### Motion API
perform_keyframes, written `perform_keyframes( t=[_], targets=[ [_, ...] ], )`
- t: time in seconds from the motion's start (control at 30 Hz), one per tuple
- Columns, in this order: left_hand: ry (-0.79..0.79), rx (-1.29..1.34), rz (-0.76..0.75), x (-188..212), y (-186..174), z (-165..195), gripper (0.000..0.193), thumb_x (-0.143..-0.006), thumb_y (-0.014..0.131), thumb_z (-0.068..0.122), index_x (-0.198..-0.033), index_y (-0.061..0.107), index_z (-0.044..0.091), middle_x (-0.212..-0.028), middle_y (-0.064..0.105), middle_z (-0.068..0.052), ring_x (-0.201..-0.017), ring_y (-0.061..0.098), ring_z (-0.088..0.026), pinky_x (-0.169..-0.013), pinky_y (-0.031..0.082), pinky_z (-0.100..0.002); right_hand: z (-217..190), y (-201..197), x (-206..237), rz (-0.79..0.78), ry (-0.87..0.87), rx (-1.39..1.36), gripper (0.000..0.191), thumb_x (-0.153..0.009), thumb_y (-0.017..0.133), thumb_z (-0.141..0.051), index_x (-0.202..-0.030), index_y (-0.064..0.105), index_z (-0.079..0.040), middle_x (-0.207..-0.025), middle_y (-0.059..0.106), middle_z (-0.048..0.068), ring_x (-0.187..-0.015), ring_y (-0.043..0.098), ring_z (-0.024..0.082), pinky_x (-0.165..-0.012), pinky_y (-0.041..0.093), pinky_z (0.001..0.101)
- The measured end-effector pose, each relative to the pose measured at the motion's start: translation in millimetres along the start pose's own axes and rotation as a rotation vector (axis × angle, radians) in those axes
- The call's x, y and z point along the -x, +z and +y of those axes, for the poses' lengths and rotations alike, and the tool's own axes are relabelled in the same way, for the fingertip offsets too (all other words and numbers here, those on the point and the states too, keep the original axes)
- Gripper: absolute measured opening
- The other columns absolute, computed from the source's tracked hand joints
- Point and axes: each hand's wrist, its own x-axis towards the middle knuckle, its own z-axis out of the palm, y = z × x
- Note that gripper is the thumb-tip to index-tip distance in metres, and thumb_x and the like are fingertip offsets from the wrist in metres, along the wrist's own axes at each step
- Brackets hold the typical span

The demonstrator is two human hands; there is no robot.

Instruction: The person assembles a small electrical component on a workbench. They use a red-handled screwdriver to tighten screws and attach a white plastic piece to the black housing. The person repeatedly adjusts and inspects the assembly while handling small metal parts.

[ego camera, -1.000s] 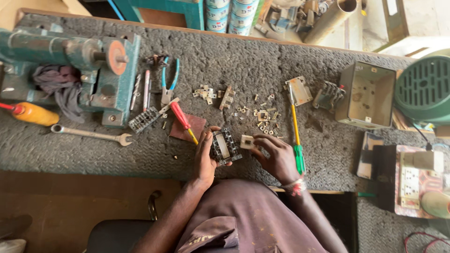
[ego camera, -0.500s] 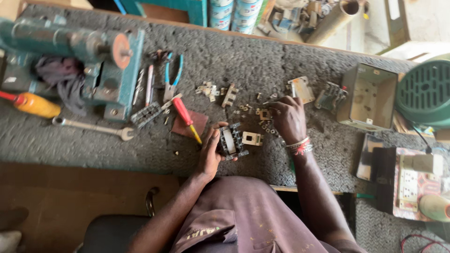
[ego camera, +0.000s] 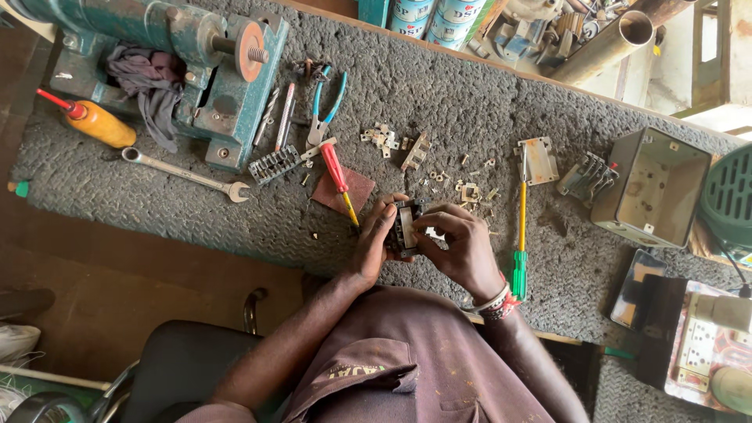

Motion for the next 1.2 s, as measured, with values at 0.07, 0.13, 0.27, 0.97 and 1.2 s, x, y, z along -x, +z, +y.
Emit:
perform_keyframes(
  t=[0.07, 0.13, 0.27, 0.97, 1.2],
  targets=[
    [0.012, -0.021, 0.003, 0.3, 0.7, 1.0, 0.058, -0.101, 0.047, 0.058, -0.142, 0.047, 0.017, -0.113, 0.062, -0.007, -0.087, 0.068, -0.012, -0.057, 0.063, -0.031, -5.6, 0.8, -0.7, 0.007, 0.041, 0.039, 0.022, -0.079, 0.082, -0.01, -0.101, 0.079, -0.008, -0.086, 0.075, 0.006, -0.062, 0.066, 0.015, -0.055, 0.053, 0.0311],
    [0.04, -0.056, 0.001, 0.7, 1.3, 1.3, 0.059, -0.1, 0.047, 0.059, -0.142, 0.047, 0.016, -0.113, 0.062, -0.007, -0.085, 0.068, -0.013, -0.057, 0.063, -0.031, -8.2, 1.0, -1.5, 0.013, 0.052, 0.076, 0.023, -0.078, 0.083, -0.011, -0.101, 0.079, -0.009, -0.082, 0.074, 0.006, -0.063, 0.067, 0.015, -0.057, 0.054, 0.0317],
    [0.023, -0.085, -0.007, -0.8, 1.5, 0.7, 0.062, -0.101, 0.047, 0.06, -0.143, 0.046, 0.015, -0.117, 0.06, -0.009, -0.088, 0.068, -0.013, -0.06, 0.064, -0.03, -8.1, 2.0, -1.5, -0.008, -0.026, 0.076, 0.019, -0.08, 0.08, -0.011, -0.1, 0.079, -0.01, -0.085, 0.075, 0.005, -0.07, 0.07, 0.018, -0.062, 0.056, 0.0331],
    [0.045, -0.113, -0.026, -0.5, 1.9, 0.0, 0.057, -0.104, 0.042, 0.056, -0.144, 0.045, 0.016, -0.118, 0.058, -0.01, -0.091, 0.069, -0.013, -0.061, 0.065, -0.029, -11.8, 5.0, -3.8, 0.001, -0.129, 0.19, 0.018, -0.081, 0.078, -0.014, -0.098, 0.076, -0.01, -0.09, 0.074, 0.007, -0.083, 0.071, 0.026, -0.076, 0.057, 0.0401],
    [0.052, -0.119, -0.038, -1.2, 1.7, -0.2, 0.058, -0.104, 0.041, 0.057, -0.145, 0.044, 0.015, -0.119, 0.057, -0.01, -0.093, 0.07, -0.014, -0.062, 0.065, -0.028, -12.1, 6.3, -5.3, -0.014, -0.148, 0.228, 0.016, -0.082, 0.077, -0.016, -0.097, 0.076, -0.011, -0.091, 0.074, 0.007, -0.084, 0.071, 0.028, -0.078, 0.057, 0.0415]
  ],
)
